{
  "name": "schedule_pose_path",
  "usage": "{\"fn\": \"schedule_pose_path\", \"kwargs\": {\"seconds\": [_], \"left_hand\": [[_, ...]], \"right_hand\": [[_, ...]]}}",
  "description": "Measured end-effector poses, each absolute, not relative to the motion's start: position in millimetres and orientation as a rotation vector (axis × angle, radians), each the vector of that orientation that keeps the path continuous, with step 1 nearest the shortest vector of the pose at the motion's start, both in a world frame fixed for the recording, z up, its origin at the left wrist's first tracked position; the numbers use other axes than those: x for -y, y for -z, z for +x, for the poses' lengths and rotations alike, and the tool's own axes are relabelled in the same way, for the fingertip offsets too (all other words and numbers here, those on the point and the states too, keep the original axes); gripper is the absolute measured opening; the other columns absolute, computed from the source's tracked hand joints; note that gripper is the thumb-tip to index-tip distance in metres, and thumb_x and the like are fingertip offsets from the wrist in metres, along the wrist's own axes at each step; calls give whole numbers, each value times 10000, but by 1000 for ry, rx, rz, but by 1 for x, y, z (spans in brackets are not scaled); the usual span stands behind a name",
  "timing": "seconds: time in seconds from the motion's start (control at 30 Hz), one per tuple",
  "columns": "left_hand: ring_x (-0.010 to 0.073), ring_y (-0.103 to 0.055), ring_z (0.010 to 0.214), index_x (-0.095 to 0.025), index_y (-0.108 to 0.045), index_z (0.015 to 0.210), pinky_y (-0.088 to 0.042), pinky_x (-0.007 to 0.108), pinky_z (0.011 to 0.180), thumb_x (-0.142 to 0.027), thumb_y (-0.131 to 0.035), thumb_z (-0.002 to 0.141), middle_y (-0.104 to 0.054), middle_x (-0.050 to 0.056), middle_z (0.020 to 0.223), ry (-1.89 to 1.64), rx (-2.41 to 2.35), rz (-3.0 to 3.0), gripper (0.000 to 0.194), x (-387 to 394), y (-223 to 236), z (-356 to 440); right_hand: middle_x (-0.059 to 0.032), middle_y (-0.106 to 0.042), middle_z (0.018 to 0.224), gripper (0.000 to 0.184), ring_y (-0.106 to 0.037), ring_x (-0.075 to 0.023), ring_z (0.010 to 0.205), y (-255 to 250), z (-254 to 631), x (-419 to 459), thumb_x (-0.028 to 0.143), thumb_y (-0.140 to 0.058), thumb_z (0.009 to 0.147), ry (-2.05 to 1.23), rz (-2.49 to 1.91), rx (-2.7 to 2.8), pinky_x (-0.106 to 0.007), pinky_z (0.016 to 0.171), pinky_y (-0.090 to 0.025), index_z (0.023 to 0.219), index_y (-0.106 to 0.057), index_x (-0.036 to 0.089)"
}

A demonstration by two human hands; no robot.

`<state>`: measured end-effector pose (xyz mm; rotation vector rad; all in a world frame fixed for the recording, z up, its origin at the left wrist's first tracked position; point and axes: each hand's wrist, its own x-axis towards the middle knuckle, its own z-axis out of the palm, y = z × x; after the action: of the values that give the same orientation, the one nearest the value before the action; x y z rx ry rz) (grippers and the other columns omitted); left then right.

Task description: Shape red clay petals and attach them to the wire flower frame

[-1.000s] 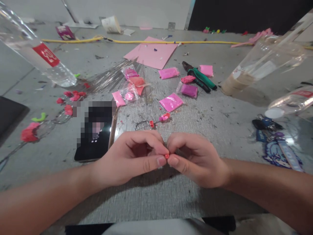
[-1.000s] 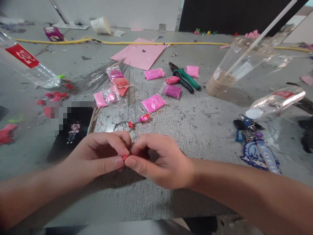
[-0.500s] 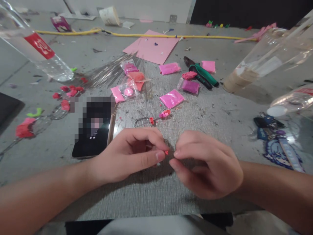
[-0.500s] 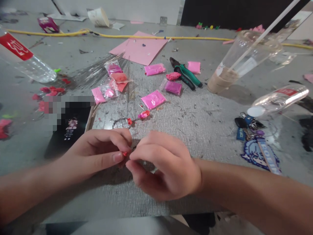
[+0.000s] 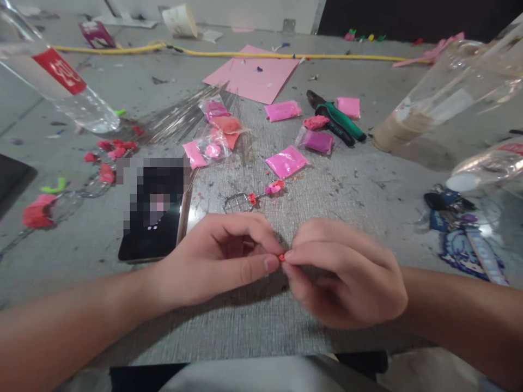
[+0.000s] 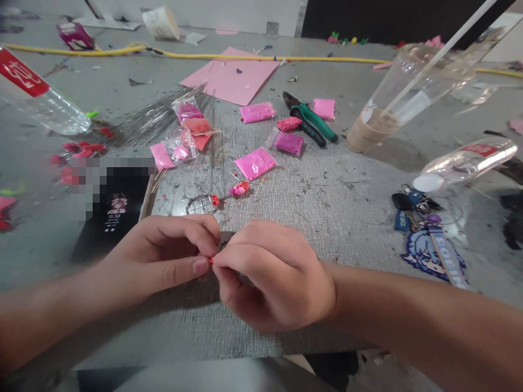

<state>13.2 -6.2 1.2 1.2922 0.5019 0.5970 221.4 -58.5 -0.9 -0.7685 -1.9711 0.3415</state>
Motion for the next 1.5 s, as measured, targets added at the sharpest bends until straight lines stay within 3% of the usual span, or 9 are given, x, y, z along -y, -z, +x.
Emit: {"fn": "schedule_pose_path", "kwargs": {"seconds": [0.33,0.57,1.5], "left_hand": [[141,-601,763,-148,-762,876,-505,247,673,-198,-733,912,-648,49,835,-549,-531,1232,68,6,-1,15],[125,-615,753,-145,-781,877,-518,233,696,-141,-721,916,-675,47,851,-572,-523,1215,71,5,-3,16],[134,-597,752,-147,-754,852,-492,241,681,-207,-723,924,-650,43,829,-491,-585,1213,99,5,-2,13]], "right_hand": [[-42,-703,762,212,-630,-142,673,0,223,57,25,-632,838,-367,-755,2010,-277,654,-588,986,-615,175],[-40,-694,758,259,-640,-155,677,4,220,56,5,-634,815,-416,-703,1946,-300,648,-578,1010,-609,173],[-20,-699,758,226,-655,-141,690,5,222,59,30,-631,833,-346,-807,1974,-267,655,-574,978,-610,202]]}}
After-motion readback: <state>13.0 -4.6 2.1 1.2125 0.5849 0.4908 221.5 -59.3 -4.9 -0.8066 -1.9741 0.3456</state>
